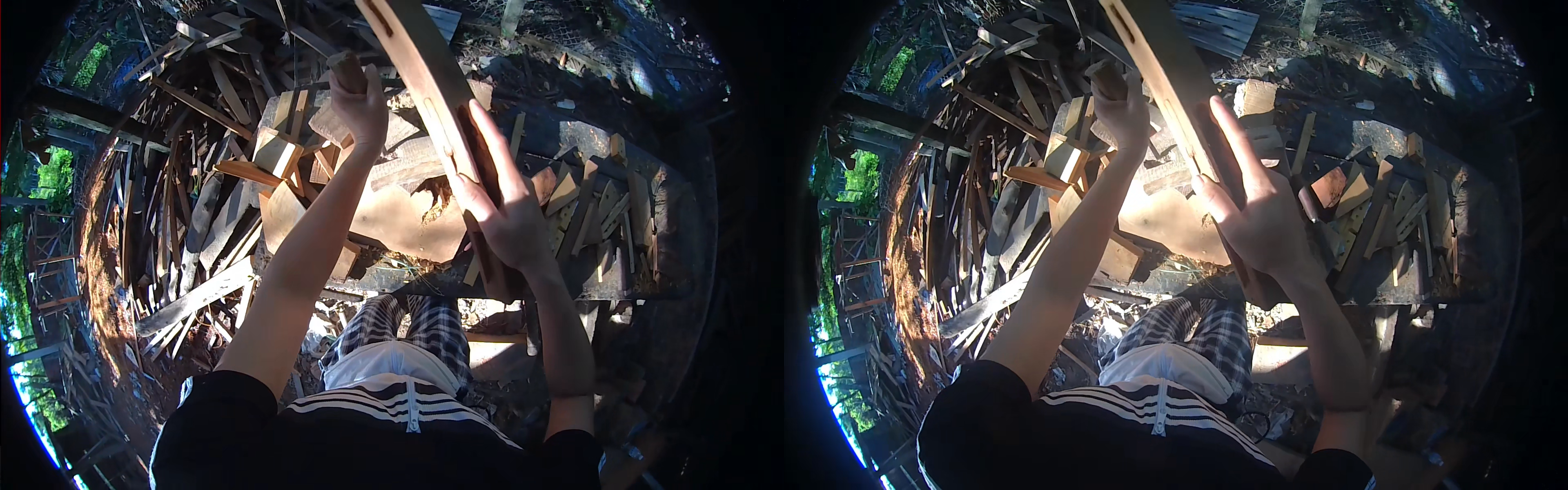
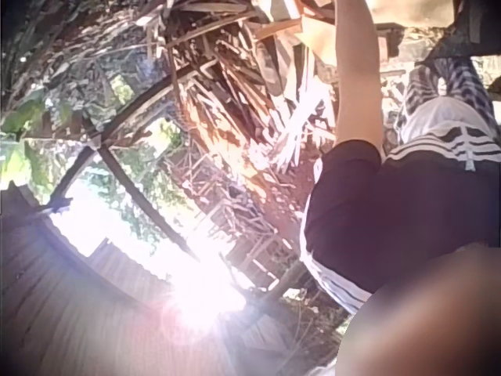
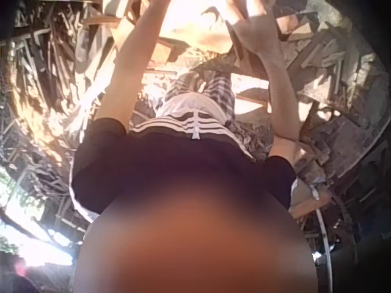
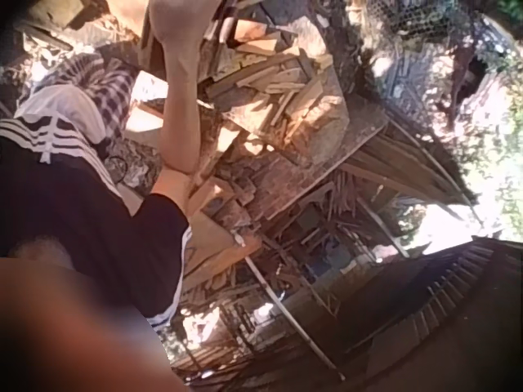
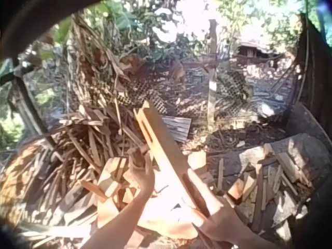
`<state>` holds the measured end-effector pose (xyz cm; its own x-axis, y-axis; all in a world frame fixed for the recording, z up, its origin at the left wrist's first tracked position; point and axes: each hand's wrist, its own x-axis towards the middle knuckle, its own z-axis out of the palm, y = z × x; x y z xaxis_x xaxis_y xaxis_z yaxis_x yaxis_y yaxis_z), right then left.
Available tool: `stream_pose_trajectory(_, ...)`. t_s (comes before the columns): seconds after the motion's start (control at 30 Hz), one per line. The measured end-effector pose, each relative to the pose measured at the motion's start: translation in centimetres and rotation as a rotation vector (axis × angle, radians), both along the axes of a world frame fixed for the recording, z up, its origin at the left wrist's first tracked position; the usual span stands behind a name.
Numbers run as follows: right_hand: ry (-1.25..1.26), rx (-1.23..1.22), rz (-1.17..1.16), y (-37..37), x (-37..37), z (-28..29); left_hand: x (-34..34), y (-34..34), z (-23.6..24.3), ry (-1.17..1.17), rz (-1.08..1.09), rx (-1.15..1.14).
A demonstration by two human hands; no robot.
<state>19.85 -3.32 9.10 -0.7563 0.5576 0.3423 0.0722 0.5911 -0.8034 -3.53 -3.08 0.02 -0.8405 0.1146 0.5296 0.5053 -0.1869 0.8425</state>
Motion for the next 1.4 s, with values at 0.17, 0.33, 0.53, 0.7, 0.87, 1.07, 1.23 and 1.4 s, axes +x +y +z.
stream_pose_trajectory(0.17, -0.241, -0.187, -0.118, -1.2, 2.0, -8.4, -2.5, 0.3, -1.0, 0.013, 0.038, 0.025)
stream_pose_trajectory(0.33, -0.356, 0.087, -0.22, -1.3, 3.1, -14.2, -5.3, 1.2, -3.1, -0.146, 0.084, 0.009)
stream_pose_trajectory(0.53, -0.403, 0.027, -0.191, -0.9, 1.6, -14.1, -9.5, 1.2, -7.1, -0.092, 0.377, -0.081)
stream_pose_trajectory(0.7, -0.434, 0.058, -0.241, -1.8, 1.5, -13.6, -9.4, -0.8, -9.5, -0.929, 0.39, -0.039)
stream_pose_trajectory(0.87, -0.384, 0.109, -0.258, -2.3, 1.2, -13.5, -9.0, -1.1, -8.0, -0.763, 0.475, -0.028)
stream_pose_trajectory(1.07, -0.521, 0.123, -0.276, -1.9, 1.7, -13.8, -5.5, -2.0, -1.7, -0.333, 0.055, 0.213)
stream_pose_trajectory(1.23, -0.51, 0.11, -0.28, -1.8, 1.5, -14.6, -3.7, -1.2, -2.1, -0.124, 0.032, 0.118)
stream_pose_trajectory(1.4, -0.439, 0.062, -0.254, -1.8, 1.5, -14.4, -0.7, -1.1, -0.3, -0.067, 0.015, 0.038)
